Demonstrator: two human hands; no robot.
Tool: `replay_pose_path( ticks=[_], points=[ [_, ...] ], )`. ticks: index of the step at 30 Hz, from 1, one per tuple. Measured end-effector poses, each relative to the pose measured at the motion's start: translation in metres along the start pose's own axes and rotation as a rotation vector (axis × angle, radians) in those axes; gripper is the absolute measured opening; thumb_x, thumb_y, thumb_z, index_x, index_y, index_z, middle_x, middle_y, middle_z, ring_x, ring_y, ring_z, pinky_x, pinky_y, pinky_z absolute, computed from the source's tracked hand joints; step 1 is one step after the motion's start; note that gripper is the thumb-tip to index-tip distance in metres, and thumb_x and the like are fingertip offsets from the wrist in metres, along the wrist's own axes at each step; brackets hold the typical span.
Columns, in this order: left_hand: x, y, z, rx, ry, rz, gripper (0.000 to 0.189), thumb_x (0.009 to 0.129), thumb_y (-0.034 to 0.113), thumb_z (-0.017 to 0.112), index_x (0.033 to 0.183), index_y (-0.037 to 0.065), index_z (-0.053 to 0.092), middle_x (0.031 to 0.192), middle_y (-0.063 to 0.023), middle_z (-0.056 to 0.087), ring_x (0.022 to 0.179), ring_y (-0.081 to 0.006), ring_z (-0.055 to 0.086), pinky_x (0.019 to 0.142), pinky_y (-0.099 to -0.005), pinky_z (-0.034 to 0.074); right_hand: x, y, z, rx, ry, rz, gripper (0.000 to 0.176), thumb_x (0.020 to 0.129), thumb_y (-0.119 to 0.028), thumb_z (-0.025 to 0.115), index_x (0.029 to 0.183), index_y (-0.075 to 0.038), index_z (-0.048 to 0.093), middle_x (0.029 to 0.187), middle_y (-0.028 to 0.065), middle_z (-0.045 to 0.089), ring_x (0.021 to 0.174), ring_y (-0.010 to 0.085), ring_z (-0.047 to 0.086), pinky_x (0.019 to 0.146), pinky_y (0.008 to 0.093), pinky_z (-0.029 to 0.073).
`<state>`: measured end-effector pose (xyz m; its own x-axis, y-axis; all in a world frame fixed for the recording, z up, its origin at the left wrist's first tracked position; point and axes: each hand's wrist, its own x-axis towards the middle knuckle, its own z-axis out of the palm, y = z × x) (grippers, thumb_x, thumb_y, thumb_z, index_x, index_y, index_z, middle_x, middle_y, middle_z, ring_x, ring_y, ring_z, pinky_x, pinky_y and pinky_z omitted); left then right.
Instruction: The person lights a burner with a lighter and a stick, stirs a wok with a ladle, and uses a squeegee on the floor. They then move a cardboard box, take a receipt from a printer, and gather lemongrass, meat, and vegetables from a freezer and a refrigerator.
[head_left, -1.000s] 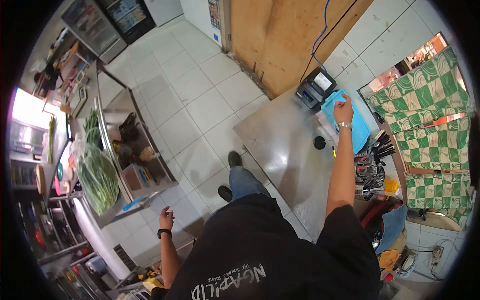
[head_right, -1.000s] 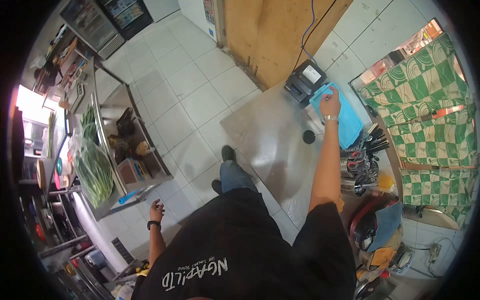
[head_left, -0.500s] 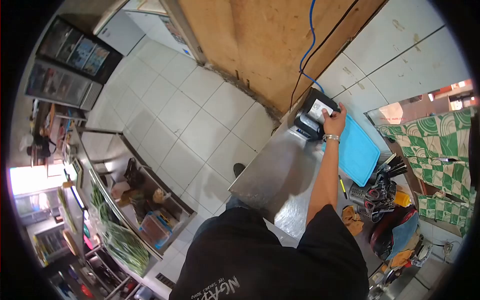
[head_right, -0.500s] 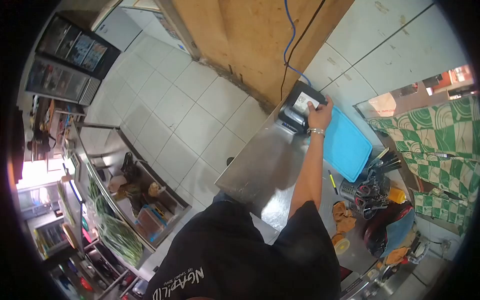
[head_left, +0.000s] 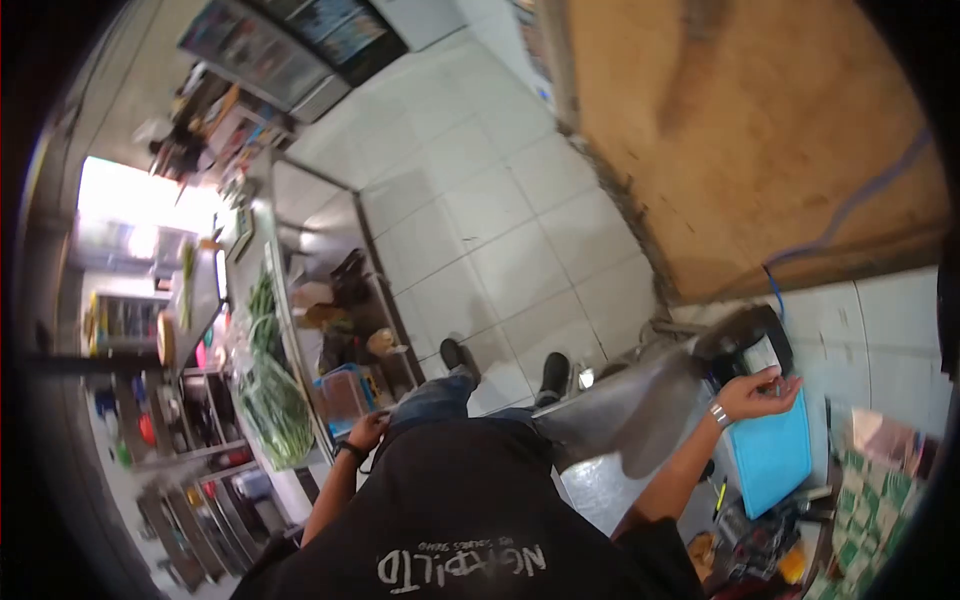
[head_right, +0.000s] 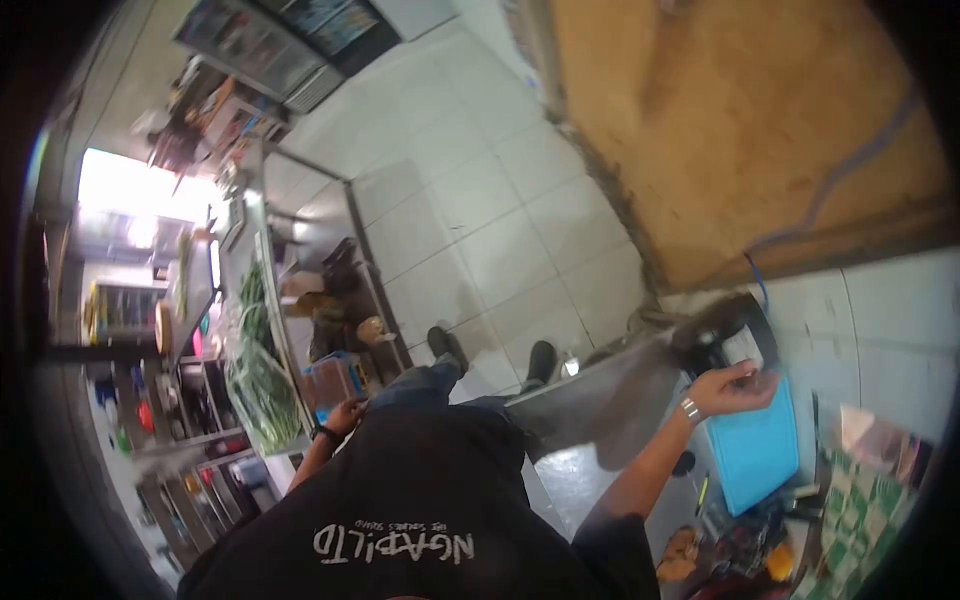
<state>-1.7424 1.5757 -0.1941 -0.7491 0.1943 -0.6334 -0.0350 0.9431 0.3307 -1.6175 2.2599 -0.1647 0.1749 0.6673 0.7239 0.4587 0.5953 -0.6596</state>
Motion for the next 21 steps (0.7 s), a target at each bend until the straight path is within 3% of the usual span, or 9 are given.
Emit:
replay_pose_path(
  ticks=[2,3,7,8,10,11,12,16,21],
  points=[
    [0.008,-0.003,-0.006,-0.061,0.055,-0.055,0.04,0.088,0.037,0.051,0.114,0.006,0.06,0.092,-0.0181,0.066,0.087,-0.0322,0.064,0.078,-0.0392,0.048,-0.048,-0.029,0.019,0.211,-0.227,-0.068,0.036,0.09,-0.007,0.055,0.121,0.006,0.042,0.117,0.0206,0.049,0.09,0.0247,0.053,0.072,0.0339,0.045],
    [0.011,-0.007,-0.006,-0.085,0.081,-0.084,0.04,0.088,0.037,0.051,0.114,0.006,0.06,0.092,-0.0181,0.066,0.087,-0.0322,0.064,0.078,-0.0392,0.048,-0.078,-0.057,0.028,0.329,-0.378,0.084,0.036,0.091,-0.013,0.054,0.122,0.003,0.043,0.119,0.019,0.049,0.093,0.0249,0.053,0.077,0.0337,0.046],
    [0.035,-0.01,-0.026,-0.131,0.057,-0.086,0.042,0.088,0.042,0.05,0.114,0.01,0.061,0.101,-0.0186,0.064,0.095,-0.0332,0.061,0.081,-0.0411,0.046,-0.211,-0.091,0.06,0.311,-1.424,0.068,0.045,0.089,-0.024,0.057,0.124,0.0,0.045,0.123,0.0186,0.05,0.112,0.0359,0.05,0.095,0.0398,0.04],
    [0.043,-0.013,-0.032,-0.138,-0.01,-0.093,0.043,0.088,0.043,0.05,0.114,0.01,0.061,0.103,-0.0186,0.064,0.097,-0.0338,0.06,0.082,-0.0416,0.046,-0.245,-0.098,0.06,0.223,-1.656,-0.16,0.051,0.085,-0.028,0.061,0.125,0.0,0.046,0.126,0.0203,0.05,0.115,0.0341,0.05,0.095,0.0403,0.041],
    [0.07,-0.037,-0.034,-0.228,-0.018,-0.14,0.044,0.088,0.044,0.05,0.113,0.01,0.061,0.102,-0.0182,0.064,0.096,-0.0342,0.06,0.082,-0.0417,0.046,-0.326,-0.096,0.059,0.136,-2.164,0.009,0.059,0.082,-0.042,0.063,0.123,-0.002,0.049,0.119,0.021,0.056,0.112,0.0353,0.052,0.095,0.0402,0.041],
    [0.084,-0.052,-0.031,-0.242,-0.037,-0.153,0.044,0.088,0.044,0.051,0.112,0.01,0.061,0.101,-0.0179,0.065,0.096,-0.0334,0.061,0.082,-0.0409,0.046,-0.384,-0.073,0.063,0.008,-2.586,0.17,0.059,0.083,-0.049,0.058,0.115,0.0,0.055,0.121,0.0217,0.054,0.115,0.0334,0.049,0.098,0.038,0.038],
    [0.098,-0.064,-0.03,-0.26,-0.055,-0.165,0.044,0.088,0.044,0.051,0.112,0.009,0.061,0.101,-0.0175,0.065,0.095,-0.0326,0.061,0.081,-0.0402,0.047,-0.448,-0.037,0.056,0.341,-2.705,0.053,0.051,0.084,-0.047,0.055,0.106,-0.001,0.06,0.107,0.0171,0.061,0.101,0.0303,0.056,0.087,0.0373,0.044],
    [0.148,-0.115,-0.026,-0.354,0.1,-0.251,0.044,0.085,0.042,0.056,0.112,0.008,0.061,0.098,-0.0164,0.066,0.093,-0.031,0.063,0.08,-0.0386,0.048,-0.448,-0.069,0.114,-0.094,-2.671,0.17,0.046,0.085,-0.044,0.054,0.104,-0.003,0.06,0.102,0.0153,0.06,0.094,0.0282,0.054,0.081,0.0362,0.042],
    [0.196,-0.189,-0.006,-0.674,-0.003,-0.595,0.04,0.085,0.038,0.057,0.115,0.012,0.06,0.077,-0.0115,0.066,0.06,-0.0199,0.062,0.056,-0.036,0.051,-0.436,-0.143,0.213,-0.254,-2.364,0.475,0.04,0.085,-0.04,0.053,0.101,-0.004,0.06,0.095,0.013,0.058,0.086,0.0257,0.052,0.074,0.0348,0.041]
  ],
)
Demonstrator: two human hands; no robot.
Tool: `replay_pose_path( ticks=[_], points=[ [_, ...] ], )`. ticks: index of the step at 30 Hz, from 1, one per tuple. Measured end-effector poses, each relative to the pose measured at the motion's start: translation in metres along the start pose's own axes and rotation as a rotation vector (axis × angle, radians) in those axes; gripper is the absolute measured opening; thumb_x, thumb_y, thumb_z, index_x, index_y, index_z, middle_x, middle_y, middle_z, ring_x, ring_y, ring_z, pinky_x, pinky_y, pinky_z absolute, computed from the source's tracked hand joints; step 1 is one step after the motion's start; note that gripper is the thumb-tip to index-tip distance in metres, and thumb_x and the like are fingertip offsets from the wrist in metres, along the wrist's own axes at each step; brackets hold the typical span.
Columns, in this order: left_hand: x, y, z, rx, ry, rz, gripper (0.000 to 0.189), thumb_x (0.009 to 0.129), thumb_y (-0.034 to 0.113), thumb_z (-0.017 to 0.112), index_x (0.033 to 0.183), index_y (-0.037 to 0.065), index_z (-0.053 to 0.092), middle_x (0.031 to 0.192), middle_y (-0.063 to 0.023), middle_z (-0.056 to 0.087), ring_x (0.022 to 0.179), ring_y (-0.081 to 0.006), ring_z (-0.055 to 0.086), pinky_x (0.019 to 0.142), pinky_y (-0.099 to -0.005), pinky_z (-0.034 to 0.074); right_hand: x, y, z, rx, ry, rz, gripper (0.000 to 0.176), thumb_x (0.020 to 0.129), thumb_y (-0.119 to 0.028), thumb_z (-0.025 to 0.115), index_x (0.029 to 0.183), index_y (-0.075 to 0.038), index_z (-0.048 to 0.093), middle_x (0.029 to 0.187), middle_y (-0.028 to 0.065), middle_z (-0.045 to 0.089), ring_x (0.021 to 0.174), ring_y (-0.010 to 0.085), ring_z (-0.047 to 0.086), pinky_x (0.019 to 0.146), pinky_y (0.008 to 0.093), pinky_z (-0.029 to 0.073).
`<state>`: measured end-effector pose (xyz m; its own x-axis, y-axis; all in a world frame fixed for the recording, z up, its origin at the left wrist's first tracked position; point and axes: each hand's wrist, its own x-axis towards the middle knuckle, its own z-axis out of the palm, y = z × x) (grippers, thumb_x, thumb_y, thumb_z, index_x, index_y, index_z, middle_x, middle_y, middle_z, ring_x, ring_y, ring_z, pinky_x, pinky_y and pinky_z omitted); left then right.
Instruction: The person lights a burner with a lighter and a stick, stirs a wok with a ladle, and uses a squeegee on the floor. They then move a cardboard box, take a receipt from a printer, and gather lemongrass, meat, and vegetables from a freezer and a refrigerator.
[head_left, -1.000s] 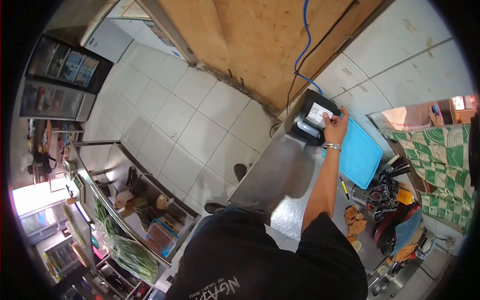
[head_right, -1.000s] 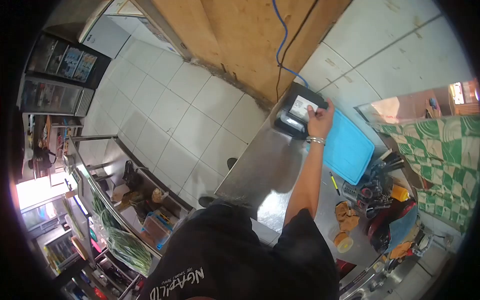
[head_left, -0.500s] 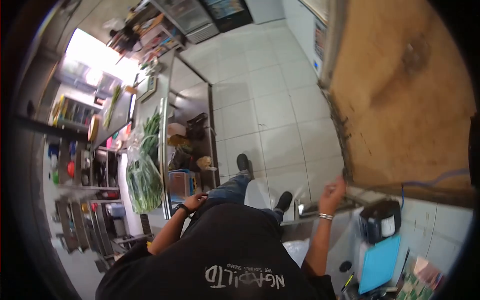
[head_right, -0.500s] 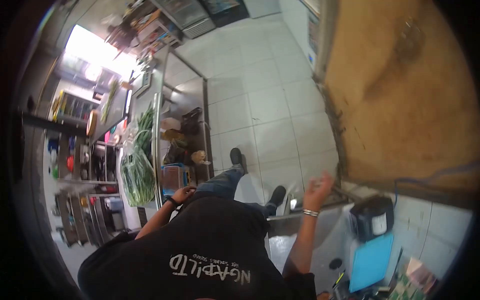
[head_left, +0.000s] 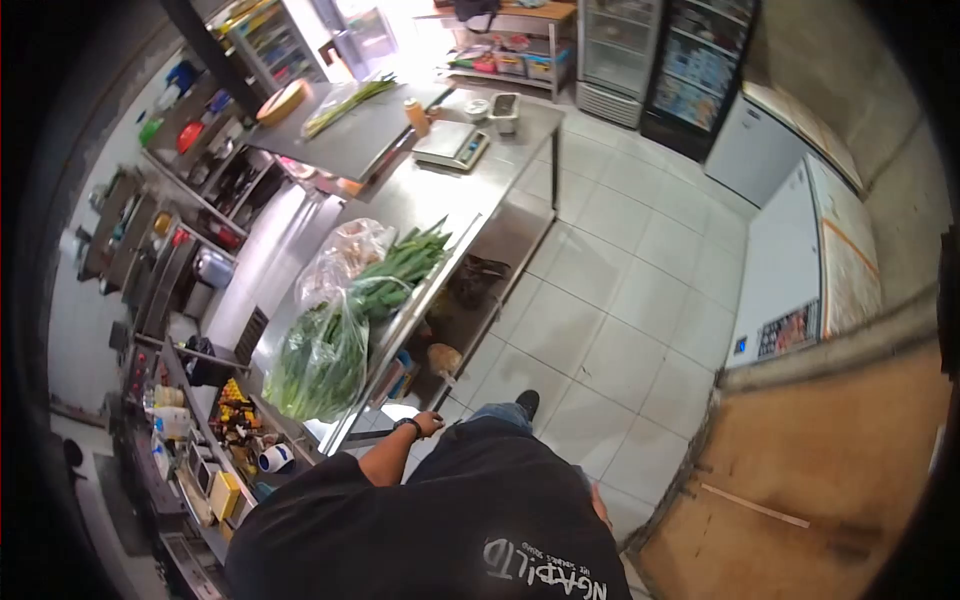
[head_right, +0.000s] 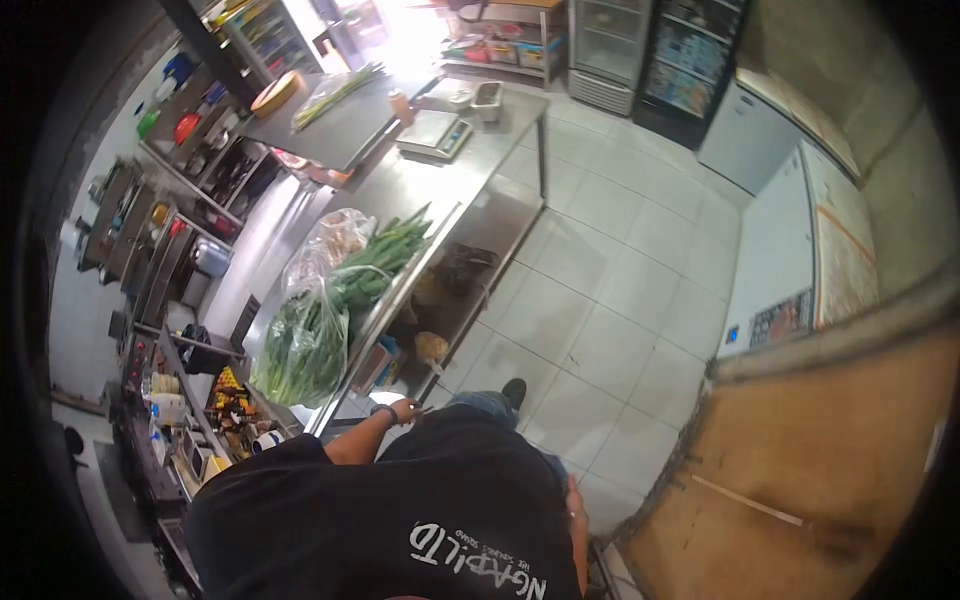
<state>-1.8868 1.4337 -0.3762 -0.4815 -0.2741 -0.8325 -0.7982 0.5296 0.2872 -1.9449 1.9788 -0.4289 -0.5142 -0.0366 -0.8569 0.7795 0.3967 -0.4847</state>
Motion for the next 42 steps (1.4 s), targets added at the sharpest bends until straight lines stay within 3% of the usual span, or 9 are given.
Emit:
replay_pose_path(
  ticks=[7,19,27,28,29,30,37,39,42],
  points=[
    [0.058,0.071,-0.07,0.178,-0.022,0.052,0.046,0.08,0.042,0.059,0.111,0.009,0.063,0.111,-0.0152,0.062,0.104,-0.032,0.058,0.091,-0.0399,0.044,0.036,-0.107,-0.036,0.142,0.169,0.057,0.032,0.086,-0.035,0.052,0.097,-0.006,0.06,0.085,0.0097,0.055,0.074,0.0221,0.049,0.065,0.0329,0.039],
    [0.161,0.304,-0.165,0.006,0.231,0.179,0.042,0.083,0.039,0.058,0.114,0.011,0.061,0.105,-0.0175,0.064,0.1,-0.0321,0.059,0.088,-0.0406,0.046,0.201,-0.287,-0.114,-0.138,-0.102,0.061,0.02,0.088,-0.026,0.049,0.091,-0.009,0.06,0.068,0.0042,0.05,0.055,0.0159,0.043,0.048,0.0296,0.036],
    [0.091,0.394,-0.269,-0.42,0.567,0.238,0.036,0.087,0.028,0.059,0.116,0.007,0.058,0.101,-0.0134,0.066,0.093,-0.0238,0.063,0.08,-0.0346,0.05,0.366,-0.595,-0.188,-0.178,-0.016,-0.16,0.015,0.089,-0.019,0.048,0.09,-0.011,0.061,0.06,-0.0006,0.048,0.044,0.0098,0.042,0.037,0.0237,0.032],
    [0.086,0.391,-0.28,-0.474,0.626,0.242,0.035,0.087,0.027,0.058,0.116,0.007,0.058,0.1,-0.0132,0.066,0.092,-0.0227,0.064,0.079,-0.034,0.05,0.399,-0.641,-0.19,-0.274,-0.037,-0.247,0.018,0.089,-0.021,0.049,0.094,-0.007,0.06,0.069,0.0048,0.058,0.055,0.0173,0.053,0.047,0.0318,0.043],
    [0.079,0.387,-0.293,-0.495,0.658,0.19,0.036,0.087,0.029,0.059,0.115,0.007,0.059,0.099,-0.0126,0.066,0.089,-0.0217,0.063,0.078,-0.0337,0.05,0.487,-0.663,-0.197,-0.93,0.037,-0.611,0.028,0.088,-0.024,0.052,0.104,-0.001,0.058,0.091,0.0147,0.064,0.084,0.0288,0.06,0.073,0.0406,0.048],
    [0.079,0.376,-0.306,-0.464,0.708,0.129,0.036,0.087,0.029,0.06,0.115,0.007,0.059,0.099,-0.0119,0.066,0.087,-0.021,0.063,0.077,-0.0331,0.049,0.416,-0.759,-0.153,-1.004,0.173,-0.595,0.038,0.087,-0.025,0.054,0.112,0.002,0.056,0.11,0.0211,0.059,0.108,0.0359,0.052,0.095,0.0432,0.039],
    [0.125,0.281,-0.5,-0.483,1.107,0.092,0.034,0.086,0.028,0.061,0.114,0.008,0.06,0.09,-0.0082,0.065,0.083,-0.0165,0.059,0.073,-0.0289,0.046,0.382,-1.026,0.125,-0.615,0.011,-0.992,0.043,0.084,-0.017,0.059,0.122,0.001,0.048,0.121,0.0217,0.054,0.113,0.0331,0.052,0.094,0.0398,0.043],
    [0.15,0.256,-0.579,-0.516,1.24,0.099,0.037,0.086,0.029,0.061,0.116,0.007,0.057,0.096,-0.0094,0.065,0.087,-0.0191,0.06,0.077,-0.031,0.047,0.398,-1.051,0.199,-1.128,0.209,-1.405,0.057,0.077,-0.02,0.069,0.124,0.001,0.045,0.133,0.0219,0.043,0.125,0.034,0.04,0.1,0.0405,0.039],
    [0.194,0.214,-0.701,-0.425,1.288,0.059,0.042,0.085,0.03,0.061,0.12,0.006,0.054,0.114,-0.014,0.058,0.1,-0.026,0.057,0.087,-0.0355,0.045,0.361,-1.087,0.279,-1.47,0.046,-1.089,0.079,0.065,-0.025,0.079,0.127,0.005,0.041,0.135,0.0253,0.038,0.129,0.0362,0.031,0.107,0.039,0.031]
  ],
)
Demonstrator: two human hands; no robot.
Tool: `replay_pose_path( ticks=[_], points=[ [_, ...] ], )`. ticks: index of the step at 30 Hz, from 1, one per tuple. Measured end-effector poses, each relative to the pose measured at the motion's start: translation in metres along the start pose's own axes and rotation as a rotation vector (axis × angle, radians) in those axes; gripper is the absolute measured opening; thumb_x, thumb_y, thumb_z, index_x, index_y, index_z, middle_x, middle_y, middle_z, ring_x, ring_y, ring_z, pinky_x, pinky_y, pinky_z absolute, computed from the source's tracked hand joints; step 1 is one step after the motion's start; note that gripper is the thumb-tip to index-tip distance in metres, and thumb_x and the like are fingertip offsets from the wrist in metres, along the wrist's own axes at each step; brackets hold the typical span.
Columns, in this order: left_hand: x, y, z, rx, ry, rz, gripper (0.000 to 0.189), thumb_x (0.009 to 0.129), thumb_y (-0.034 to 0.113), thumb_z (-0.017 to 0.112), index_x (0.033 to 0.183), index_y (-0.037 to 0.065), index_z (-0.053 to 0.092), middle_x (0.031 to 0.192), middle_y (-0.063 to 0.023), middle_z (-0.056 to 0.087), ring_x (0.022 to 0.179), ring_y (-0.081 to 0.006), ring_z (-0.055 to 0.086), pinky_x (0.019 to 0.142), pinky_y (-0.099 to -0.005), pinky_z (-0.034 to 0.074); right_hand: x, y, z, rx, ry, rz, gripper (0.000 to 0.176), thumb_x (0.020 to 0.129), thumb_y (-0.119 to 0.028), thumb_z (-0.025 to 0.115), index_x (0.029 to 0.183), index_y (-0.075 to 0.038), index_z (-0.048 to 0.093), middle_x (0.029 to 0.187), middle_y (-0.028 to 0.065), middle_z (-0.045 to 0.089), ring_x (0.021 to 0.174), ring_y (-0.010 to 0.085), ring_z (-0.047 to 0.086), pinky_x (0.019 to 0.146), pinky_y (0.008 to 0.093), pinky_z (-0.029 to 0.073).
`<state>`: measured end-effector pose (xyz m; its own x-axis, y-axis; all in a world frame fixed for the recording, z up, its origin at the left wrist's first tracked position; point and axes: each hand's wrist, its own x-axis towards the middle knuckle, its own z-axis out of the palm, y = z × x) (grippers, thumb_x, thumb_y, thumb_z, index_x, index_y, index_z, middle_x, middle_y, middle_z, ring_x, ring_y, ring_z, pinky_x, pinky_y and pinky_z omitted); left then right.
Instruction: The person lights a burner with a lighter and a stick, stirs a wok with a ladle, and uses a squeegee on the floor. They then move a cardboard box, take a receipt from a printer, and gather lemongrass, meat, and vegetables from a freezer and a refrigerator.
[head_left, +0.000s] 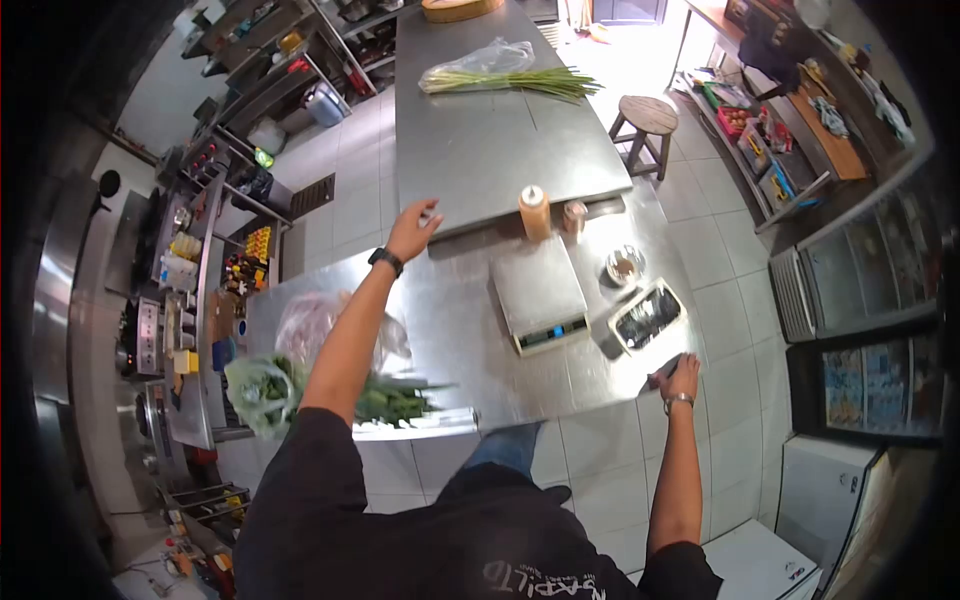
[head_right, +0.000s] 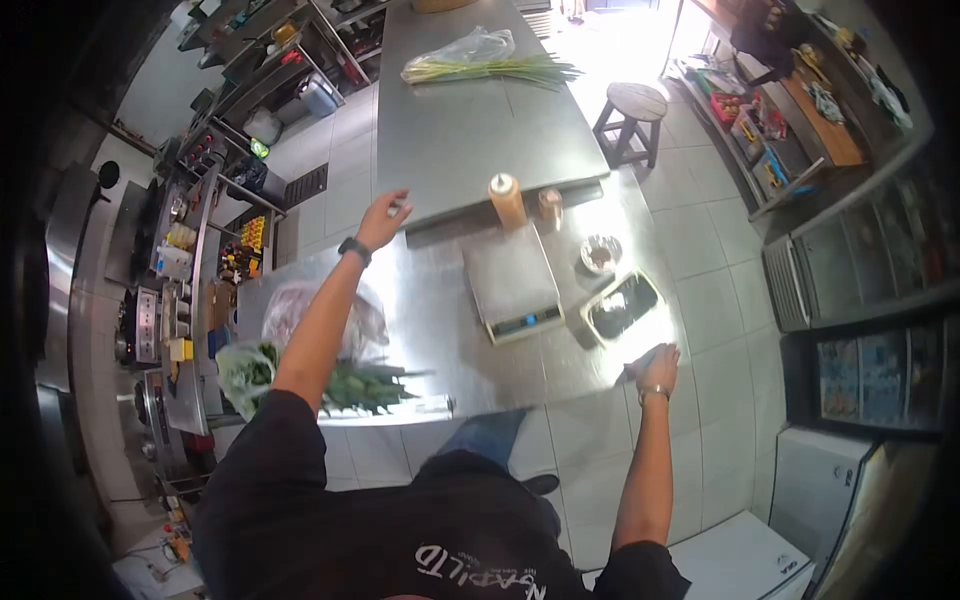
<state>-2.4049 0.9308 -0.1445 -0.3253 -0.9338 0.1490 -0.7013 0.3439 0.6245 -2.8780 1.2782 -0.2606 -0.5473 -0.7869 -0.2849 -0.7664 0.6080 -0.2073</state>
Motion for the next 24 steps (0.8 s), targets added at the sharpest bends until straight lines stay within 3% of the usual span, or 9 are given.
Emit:
replay_pose_path(
  ticks=[1,3,5,12,16,17,19,20,24],
  points=[
    [0.043,-0.011,0.002,0.062,-0.02,-0.002,0.044,0.085,0.029,0.061,0.122,0.006,0.052,0.12,-0.0159,0.054,0.107,-0.0289,0.054,0.091,-0.0374,0.043,0.013,0.0,0.018,0.062,-0.064,0.01,0.094,0.055,-0.027,0.084,0.129,0.008,0.037,0.136,0.0265,0.036,0.132,0.0366,0.028,0.108,0.0376,0.029],
    [0.13,-0.048,0.017,0.278,0.065,0.185,0.049,0.084,0.03,0.062,0.125,0.007,0.049,0.126,-0.0187,0.049,0.117,-0.0329,0.046,0.097,-0.0402,0.039,0.019,-0.007,0.033,-0.041,-0.047,0.083,0.1,0.051,-0.026,0.086,0.129,0.011,0.035,0.137,0.0275,0.034,0.133,0.0369,0.026,0.109,0.037,0.028],
    [0.209,-0.073,0.033,0.367,0.046,0.215,0.057,0.083,0.031,0.062,0.13,0.006,0.042,0.13,-0.0193,0.046,0.121,-0.0353,0.041,0.102,-0.042,0.034,0.016,-0.008,0.031,0.004,-0.052,0.099,0.102,0.048,-0.024,0.087,0.129,0.011,0.034,0.139,0.0287,0.031,0.133,0.0374,0.026,0.109,0.037,0.028],
    [0.396,-0.083,0.088,0.715,0.086,0.069,0.087,0.078,0.033,0.066,0.144,0.005,0.016,0.148,-0.0154,0.021,0.137,-0.0335,0.02,0.11,-0.0393,0.024,0.015,-0.007,0.038,-0.047,-0.107,0.148,0.098,0.049,-0.011,0.085,0.13,0.009,0.033,0.141,0.0299,0.025,0.134,0.0396,0.023,0.108,0.0356,0.031],
    [0.47,-0.103,0.111,0.888,0.091,0.13,0.095,0.076,0.029,0.069,0.145,0.008,0.008,0.149,-0.0115,0.022,0.136,-0.0346,0.021,0.109,-0.0402,0.027,0.015,-0.008,0.035,-0.067,-0.149,0.17,0.098,0.051,-0.006,0.082,0.132,0.01,0.03,0.141,0.0302,0.024,0.134,0.0402,0.022,0.109,0.0357,0.029],
    [0.475,-0.098,0.116,0.872,0.068,0.141,0.095,0.076,0.029,0.069,0.145,0.008,0.008,0.149,-0.0115,0.022,0.136,-0.0346,0.021,0.109,-0.0402,0.027,0.014,-0.008,0.035,-0.088,-0.146,0.156,0.097,0.052,-0.006,0.081,0.132,0.01,0.029,0.141,0.0306,0.024,0.134,0.0403,0.021,0.11,0.0359,0.028],
    [0.484,-0.086,0.122,0.791,-0.313,-0.127,0.095,0.076,0.024,0.07,0.146,0.011,0.007,0.149,-0.0106,0.021,0.135,-0.0345,0.023,0.108,-0.0461,0.028,0.014,-0.008,0.035,-0.113,-0.148,0.159,0.096,0.053,-0.005,0.08,0.132,0.011,0.028,0.141,0.0309,0.023,0.134,0.0405,0.021,0.11,0.0362,0.027],
    [0.482,-0.092,0.129,0.814,-0.23,-0.063,0.087,0.076,0.022,0.069,0.145,0.019,0.016,0.144,-0.0112,0.03,0.131,-0.0309,0.03,0.105,-0.0525,0.03,0.015,-0.009,0.036,-0.133,-0.166,0.163,0.096,0.054,-0.006,0.08,0.132,0.011,0.028,0.141,0.0311,0.023,0.134,0.0405,0.021,0.111,0.0365,0.026],
    [0.483,-0.087,0.136,1.054,-0.339,0.01,0.069,0.076,0.021,0.068,0.137,0.022,0.035,0.135,-0.0098,0.039,0.127,-0.027,0.036,0.102,-0.0581,0.031,0.017,-0.012,0.033,-0.124,-0.169,0.153,0.094,0.055,-0.007,0.079,0.132,0.012,0.028,0.141,0.0314,0.023,0.134,0.0409,0.021,0.111,0.0369,0.025]
  ],
)
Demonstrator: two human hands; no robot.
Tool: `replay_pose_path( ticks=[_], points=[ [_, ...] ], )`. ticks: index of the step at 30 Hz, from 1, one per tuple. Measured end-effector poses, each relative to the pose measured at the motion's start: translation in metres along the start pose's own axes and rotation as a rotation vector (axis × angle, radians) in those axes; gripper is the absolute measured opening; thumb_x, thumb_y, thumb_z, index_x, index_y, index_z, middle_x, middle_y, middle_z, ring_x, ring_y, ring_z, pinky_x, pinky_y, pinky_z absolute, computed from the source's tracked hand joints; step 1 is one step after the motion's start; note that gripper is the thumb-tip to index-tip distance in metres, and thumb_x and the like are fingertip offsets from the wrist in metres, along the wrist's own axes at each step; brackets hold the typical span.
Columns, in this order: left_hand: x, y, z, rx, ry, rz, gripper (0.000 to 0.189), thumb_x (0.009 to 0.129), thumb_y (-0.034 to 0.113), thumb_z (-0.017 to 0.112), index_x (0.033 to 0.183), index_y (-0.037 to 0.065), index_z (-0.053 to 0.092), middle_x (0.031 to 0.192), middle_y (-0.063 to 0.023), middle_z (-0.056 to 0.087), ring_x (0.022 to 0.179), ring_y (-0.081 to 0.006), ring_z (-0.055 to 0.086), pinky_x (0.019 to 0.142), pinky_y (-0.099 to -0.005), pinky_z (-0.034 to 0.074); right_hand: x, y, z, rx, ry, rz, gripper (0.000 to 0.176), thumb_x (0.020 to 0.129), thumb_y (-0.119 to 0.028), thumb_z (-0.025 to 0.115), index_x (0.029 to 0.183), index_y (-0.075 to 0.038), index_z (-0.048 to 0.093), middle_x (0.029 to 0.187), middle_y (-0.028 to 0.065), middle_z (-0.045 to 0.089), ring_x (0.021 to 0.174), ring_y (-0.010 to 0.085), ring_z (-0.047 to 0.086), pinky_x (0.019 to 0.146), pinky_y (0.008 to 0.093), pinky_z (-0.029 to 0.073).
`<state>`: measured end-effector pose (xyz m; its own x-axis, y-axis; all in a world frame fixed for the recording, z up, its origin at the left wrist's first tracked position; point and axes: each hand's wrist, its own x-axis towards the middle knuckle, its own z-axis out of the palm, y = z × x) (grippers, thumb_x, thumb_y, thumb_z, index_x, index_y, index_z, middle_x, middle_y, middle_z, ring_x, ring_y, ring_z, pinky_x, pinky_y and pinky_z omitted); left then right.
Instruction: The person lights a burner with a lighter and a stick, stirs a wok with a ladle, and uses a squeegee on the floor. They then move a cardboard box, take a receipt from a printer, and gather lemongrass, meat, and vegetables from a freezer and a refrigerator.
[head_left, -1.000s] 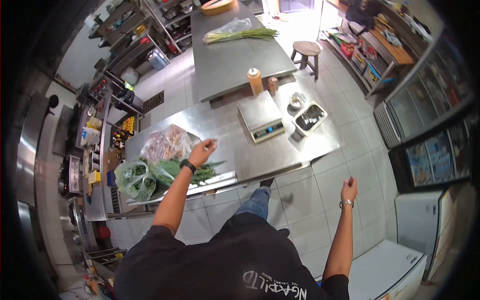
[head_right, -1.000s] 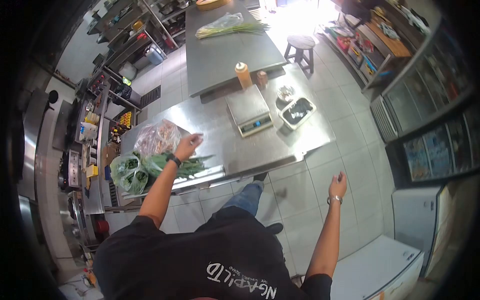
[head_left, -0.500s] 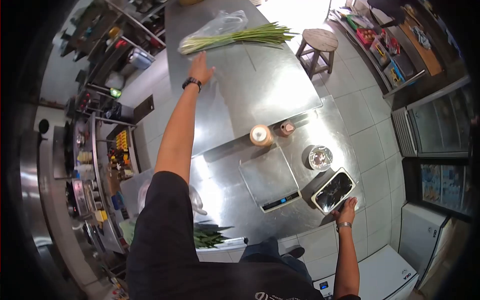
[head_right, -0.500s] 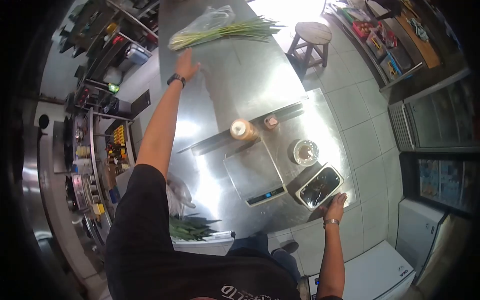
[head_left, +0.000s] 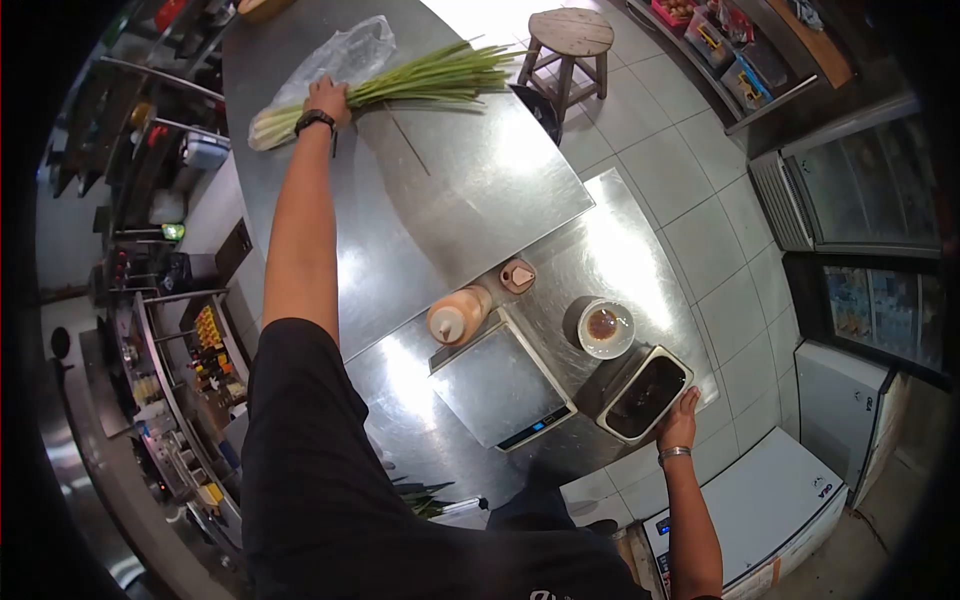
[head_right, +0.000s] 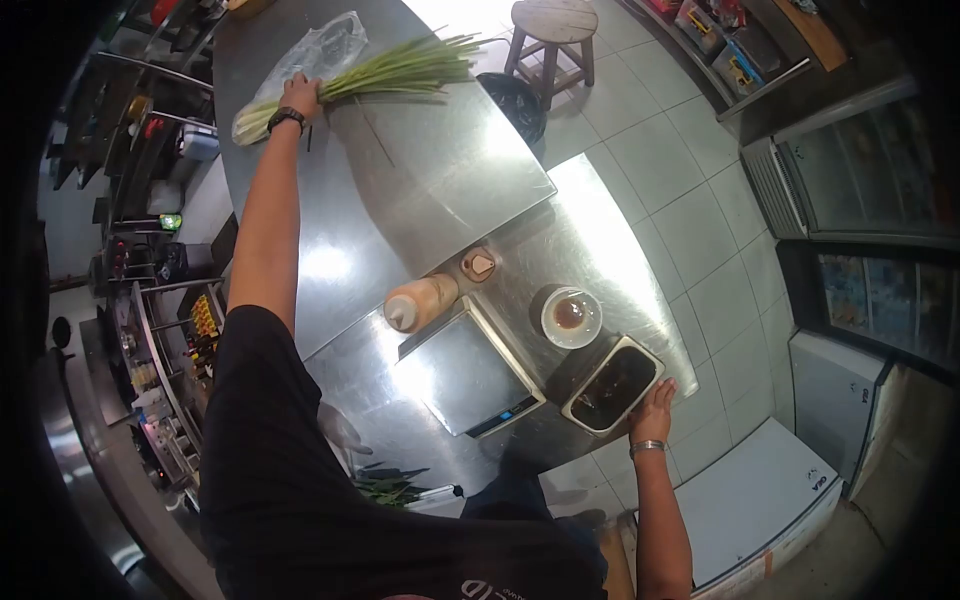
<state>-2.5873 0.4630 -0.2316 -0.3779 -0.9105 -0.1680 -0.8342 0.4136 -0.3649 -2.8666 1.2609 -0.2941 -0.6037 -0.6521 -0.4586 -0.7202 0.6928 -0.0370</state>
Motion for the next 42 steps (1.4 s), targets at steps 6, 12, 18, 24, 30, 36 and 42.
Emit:
replay_pose_path(
  ticks=[6,12,18,24,30,36,42],
  points=[
    [-0.07,-0.01,-0.021,-0.155,0.205,0.002,0.039,0.076,0.018,0.063,0.114,0.017,0.052,0.112,-0.0106,0.058,0.108,-0.0293,0.054,0.091,-0.0584,0.04,-0.008,0.002,-0.009,0.079,0.011,-0.019,0.094,0.055,-0.006,0.08,0.132,0.01,0.029,0.142,0.0307,0.023,0.135,0.0405,0.02,0.111,0.0372,0.025],
    [-0.145,-0.105,-0.05,-0.613,0.702,0.076,0.023,0.076,0.019,0.066,0.095,0.006,0.064,0.091,-0.0211,0.064,0.089,-0.041,0.058,0.072,-0.042,0.048,-0.001,0.017,0.013,0.116,0.053,-0.078,0.095,0.055,-0.009,0.082,0.134,0.005,0.03,0.142,0.0282,0.024,0.134,0.0393,0.023,0.11,0.0363,0.028],
    [-0.319,-0.203,-0.073,-1.249,0.208,0.283,0.035,0.082,0.027,0.065,0.106,0.002,0.059,0.107,-0.0106,0.062,0.098,-0.0244,0.059,0.083,-0.0334,0.045,0.002,0.016,0.012,0.056,0.104,-0.112,0.097,0.056,-0.018,0.083,0.133,0.004,0.03,0.142,0.0273,0.026,0.134,0.0377,0.025,0.107,0.0357,0.033],
    [-0.516,-0.135,-0.084,-1.381,-0.315,0.235,0.035,0.083,0.026,0.062,0.111,0.004,0.057,0.116,-0.0103,0.058,0.107,-0.0252,0.054,0.092,-0.0353,0.04,0.002,0.005,-0.003,0.02,0.051,-0.068,0.099,0.057,-0.027,0.084,0.134,0.006,0.032,0.142,0.0275,0.026,0.134,0.0363,0.024,0.106,0.0388,0.034],
    [-0.632,-0.027,-0.013,-0.857,-0.062,0.584,0.03,0.077,0.022,0.063,0.103,0.008,0.059,0.107,-0.0116,0.06,0.105,-0.0285,0.055,0.103,-0.0448,0.032,0.015,0.018,0.015,0.031,0.119,-0.14,0.095,0.056,-0.03,0.084,0.129,0.007,0.037,0.137,0.0266,0.034,0.129,0.0371,0.032,0.102,0.0393,0.038],
    [-0.648,0.073,0.057,-0.019,-0.434,0.672,0.02,0.08,0.017,0.054,0.097,0.016,0.065,0.101,-0.007,0.062,0.102,-0.0264,0.055,0.102,-0.0517,0.032,-0.022,0.06,-0.041,0.411,-0.121,-0.296,0.065,0.072,-0.026,0.076,0.125,-0.001,0.05,0.114,0.0205,0.06,0.101,0.0316,0.06,0.085,0.0374,0.048],
    [-0.651,0.08,0.12,0.108,-0.431,0.642,0.033,0.072,0.009,0.06,0.104,0.016,0.062,0.111,-0.0139,0.056,0.109,-0.029,0.051,0.1,-0.0445,0.036,-0.156,0.212,0.051,0.564,-0.002,-0.128,0.058,0.079,-0.031,0.067,0.126,-0.003,0.05,0.115,0.0197,0.059,0.104,0.0337,0.059,0.089,0.0381,0.046]
  ],
)
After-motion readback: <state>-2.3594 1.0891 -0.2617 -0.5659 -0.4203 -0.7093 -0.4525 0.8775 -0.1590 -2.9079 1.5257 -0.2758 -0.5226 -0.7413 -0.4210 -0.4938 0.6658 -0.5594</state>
